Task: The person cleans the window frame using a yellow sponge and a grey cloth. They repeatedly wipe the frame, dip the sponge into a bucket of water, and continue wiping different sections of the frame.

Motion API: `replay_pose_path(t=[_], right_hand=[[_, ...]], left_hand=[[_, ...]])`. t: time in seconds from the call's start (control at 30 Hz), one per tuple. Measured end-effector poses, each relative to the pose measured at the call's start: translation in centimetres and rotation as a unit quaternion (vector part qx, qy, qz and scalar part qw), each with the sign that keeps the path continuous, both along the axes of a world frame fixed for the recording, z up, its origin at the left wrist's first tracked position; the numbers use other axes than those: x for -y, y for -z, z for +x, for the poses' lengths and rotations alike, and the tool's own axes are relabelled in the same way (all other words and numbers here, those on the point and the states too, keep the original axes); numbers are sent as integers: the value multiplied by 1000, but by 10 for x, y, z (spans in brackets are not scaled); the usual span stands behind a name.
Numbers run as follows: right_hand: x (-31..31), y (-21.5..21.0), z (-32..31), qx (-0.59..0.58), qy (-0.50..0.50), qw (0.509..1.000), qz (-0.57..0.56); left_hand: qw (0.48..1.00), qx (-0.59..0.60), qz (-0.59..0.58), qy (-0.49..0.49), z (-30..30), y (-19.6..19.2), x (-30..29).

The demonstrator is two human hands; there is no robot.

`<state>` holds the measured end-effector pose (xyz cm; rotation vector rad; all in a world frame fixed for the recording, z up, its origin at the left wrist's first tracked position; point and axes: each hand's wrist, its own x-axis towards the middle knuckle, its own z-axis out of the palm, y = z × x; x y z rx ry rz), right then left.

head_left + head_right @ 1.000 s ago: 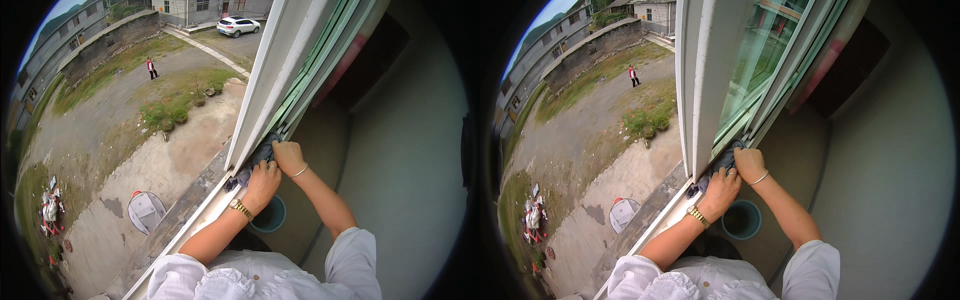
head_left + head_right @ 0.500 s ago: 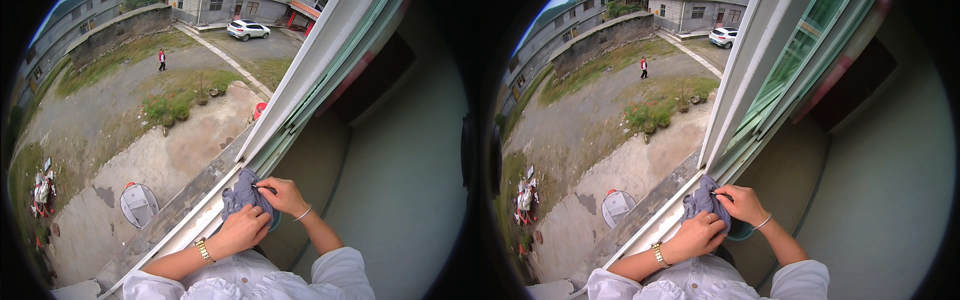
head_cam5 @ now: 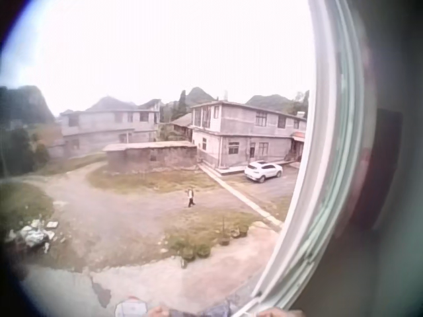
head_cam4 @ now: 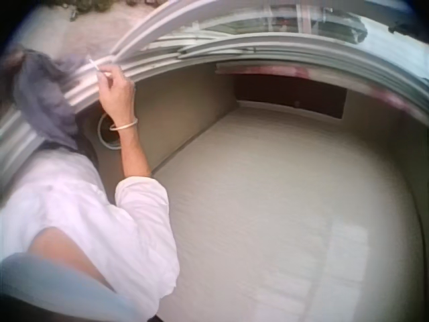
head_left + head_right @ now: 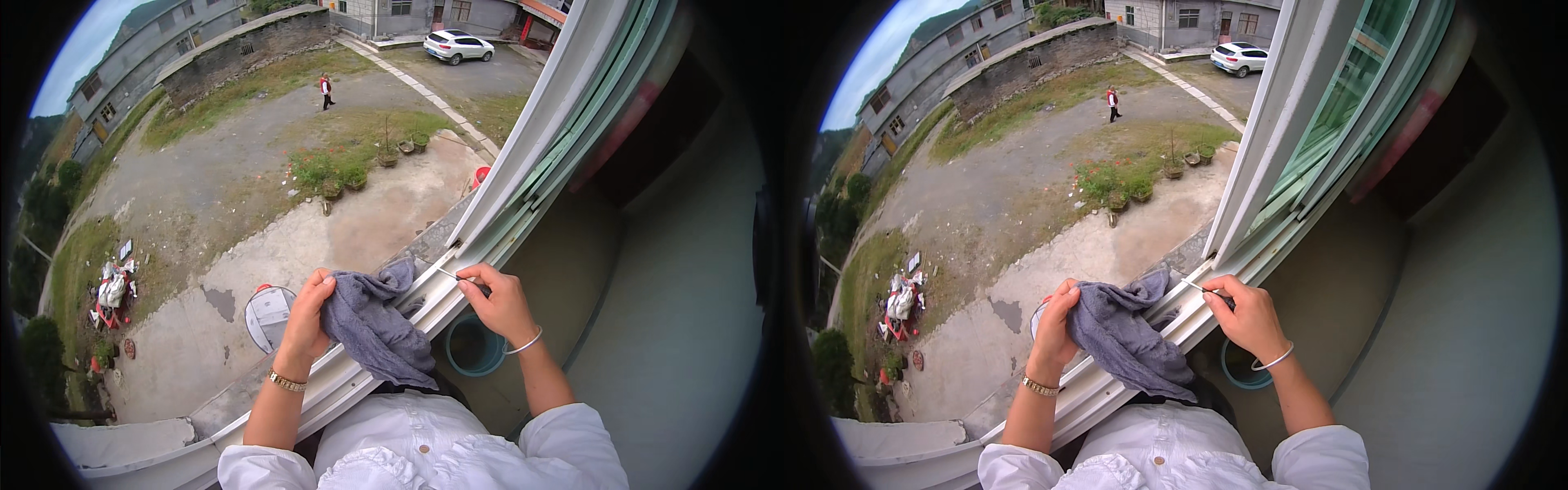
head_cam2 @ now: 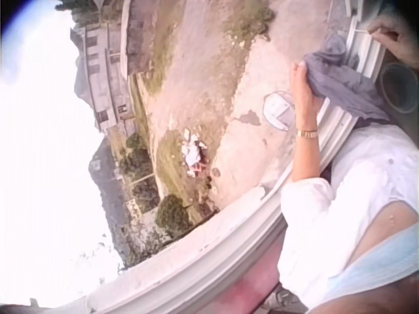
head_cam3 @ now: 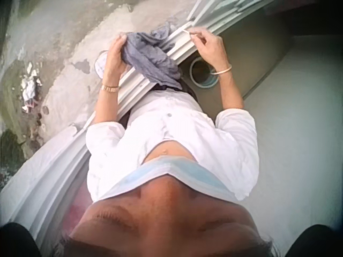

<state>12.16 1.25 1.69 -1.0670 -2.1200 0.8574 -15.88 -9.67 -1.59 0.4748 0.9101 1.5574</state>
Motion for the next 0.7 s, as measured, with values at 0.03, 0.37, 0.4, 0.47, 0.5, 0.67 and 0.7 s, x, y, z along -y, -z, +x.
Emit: replay_pose_path(t=[0.03,0.37,0.4,0.47,0.5,0.67,0.7], right_hand=[[2,2,4,-26,15,1000,-1],[37,46,48,-57,125,989,-63],[38,47,50,-56,127,988,-63],[39,47,53,-50,117,990,-54],[40,46,54,-47,113,991,-49],[22,43,24,-8,111,988,104],[16,42,15,-2,112,987,115]], left_hand=[[999,6,24,-20,1,-5,-2],[841,-524,63,120,49,7,-70],[775,-611,45,157,59,-4,-76],[712,-674,158,118,70,34,-95],[703,-684,148,127,76,38,-99],[674,-708,156,142,89,39,-109],[679,-702,163,139,89,41,-108]])
